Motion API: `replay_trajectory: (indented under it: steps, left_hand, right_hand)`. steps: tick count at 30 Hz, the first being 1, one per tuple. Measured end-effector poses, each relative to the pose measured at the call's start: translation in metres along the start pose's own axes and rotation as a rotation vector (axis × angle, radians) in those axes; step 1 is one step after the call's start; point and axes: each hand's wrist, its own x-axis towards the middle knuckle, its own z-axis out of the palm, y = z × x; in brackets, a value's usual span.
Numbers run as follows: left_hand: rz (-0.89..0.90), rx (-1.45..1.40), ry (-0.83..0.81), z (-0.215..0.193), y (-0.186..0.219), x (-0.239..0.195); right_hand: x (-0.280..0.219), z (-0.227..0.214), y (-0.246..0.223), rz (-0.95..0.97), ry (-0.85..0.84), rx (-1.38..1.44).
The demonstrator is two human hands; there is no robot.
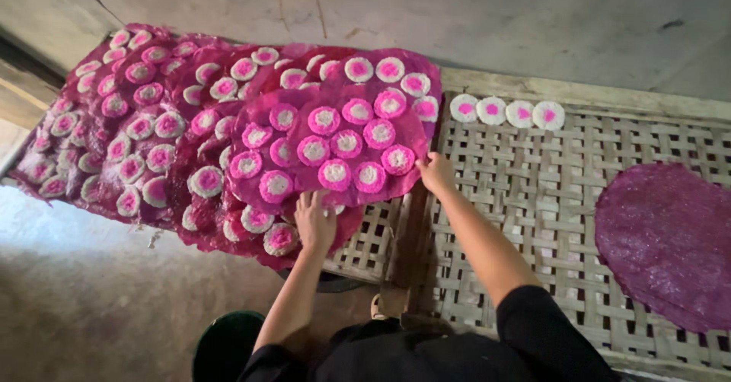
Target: The person arranges pink and white circular decorative items on a woven mat. They pick up the items from a pile and place them in rows, creating a pattern on the mat.
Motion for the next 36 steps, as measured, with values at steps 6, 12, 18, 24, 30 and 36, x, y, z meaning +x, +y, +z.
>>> replay_trajectory:
  steps: [6, 12, 18, 24, 30, 36]
  left_hand:
    - [-0.046, -0.011, 0.09, -0.026, -0.003, 0.001]
    - [0.048, -0.209, 0.024, -0.01, 0.062, 0.006]
    - [0.207, -0.157, -0.223, 0.029, 0.135, -0.004]
    - [0.311, -0.064, -0.432, 0.075, 0.182, -0.015]
    - [0.241, 0.209, -0.537, 0.109, 0.204, -0.011]
    - [0.239, 0.037, -0.556, 0.135, 0.196, -0.012]
  right_hand:
    - [-0.02, -0.047, -0.035, 0.523, -0.37, 0.584]
    - [-0.146, -0.158, 0.029, 0.722, -0.485, 0.927]
    - [-0.221, -0.257, 0.094, 0.447, -0.487, 0.304]
    - [-0.153, -0.246, 0.077, -0.109, -0.187, 0.104]
    - [-0.089, -0.218, 0.084, -0.565, -0.338, -0.107]
    - [-0.06, -0.185, 0.121, -0.337, -0.496, -0.041]
